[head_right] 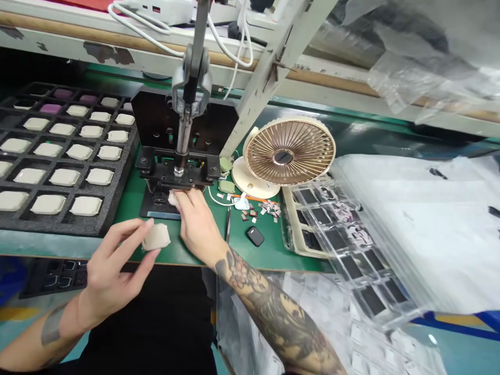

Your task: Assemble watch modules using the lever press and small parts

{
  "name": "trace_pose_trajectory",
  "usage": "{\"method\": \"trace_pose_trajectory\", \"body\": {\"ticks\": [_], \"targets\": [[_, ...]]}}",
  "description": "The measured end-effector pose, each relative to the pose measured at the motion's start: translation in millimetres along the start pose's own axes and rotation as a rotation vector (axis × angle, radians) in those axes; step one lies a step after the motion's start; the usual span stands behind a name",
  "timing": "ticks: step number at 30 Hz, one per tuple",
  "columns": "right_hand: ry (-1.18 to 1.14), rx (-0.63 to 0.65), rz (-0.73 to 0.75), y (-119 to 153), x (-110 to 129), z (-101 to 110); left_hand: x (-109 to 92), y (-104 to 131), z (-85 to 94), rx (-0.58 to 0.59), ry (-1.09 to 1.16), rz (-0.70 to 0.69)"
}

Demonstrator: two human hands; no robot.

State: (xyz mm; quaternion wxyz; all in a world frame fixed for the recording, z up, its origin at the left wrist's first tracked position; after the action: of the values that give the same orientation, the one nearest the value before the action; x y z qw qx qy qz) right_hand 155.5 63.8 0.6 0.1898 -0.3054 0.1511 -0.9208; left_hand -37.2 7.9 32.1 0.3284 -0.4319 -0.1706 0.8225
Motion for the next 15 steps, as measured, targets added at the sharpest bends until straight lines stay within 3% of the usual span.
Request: {"method": "trace_pose_trajectory", "body": {"ticks": [2,5,10,13,15], "targets": [[-0.058,-0.066,-0.011,23.6,7.8,13.5,6.7,-10.5,-4.2,0.052,-0.145,0.028],[-0.063,-0.174,-0.069,52.0,12.0,33.5,23.8,-40.7,-27.0,0.172,-0.361,0.1],[-0.03,-0.245,-0.077,67.6,9.8,48.6,51.3,-81.6,-71.5,0.481,-0.452,0.256],[0.007,-0.23,-0.029,68.3,10.0,50.3,47.7,-80.0,-69.2,0.488,-0.386,0.271],[0.064,-0.234,0.048,66.8,15.7,52.0,35.1,-69.8,-59.6,0.433,-0.177,0.253]]}}
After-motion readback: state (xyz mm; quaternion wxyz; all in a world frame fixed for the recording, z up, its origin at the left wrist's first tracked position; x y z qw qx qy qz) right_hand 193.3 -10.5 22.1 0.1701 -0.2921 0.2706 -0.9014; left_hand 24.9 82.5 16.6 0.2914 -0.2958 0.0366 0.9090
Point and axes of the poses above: each hand's wrist, its own y-axis away from the middle knuckle, its own z-axis out of the back of the hand, x = y × z, the point moved 7 cm from there along -y, towards the middle knuckle, and after that the axes turned 5 degrees about x, right-handed, at the moved point
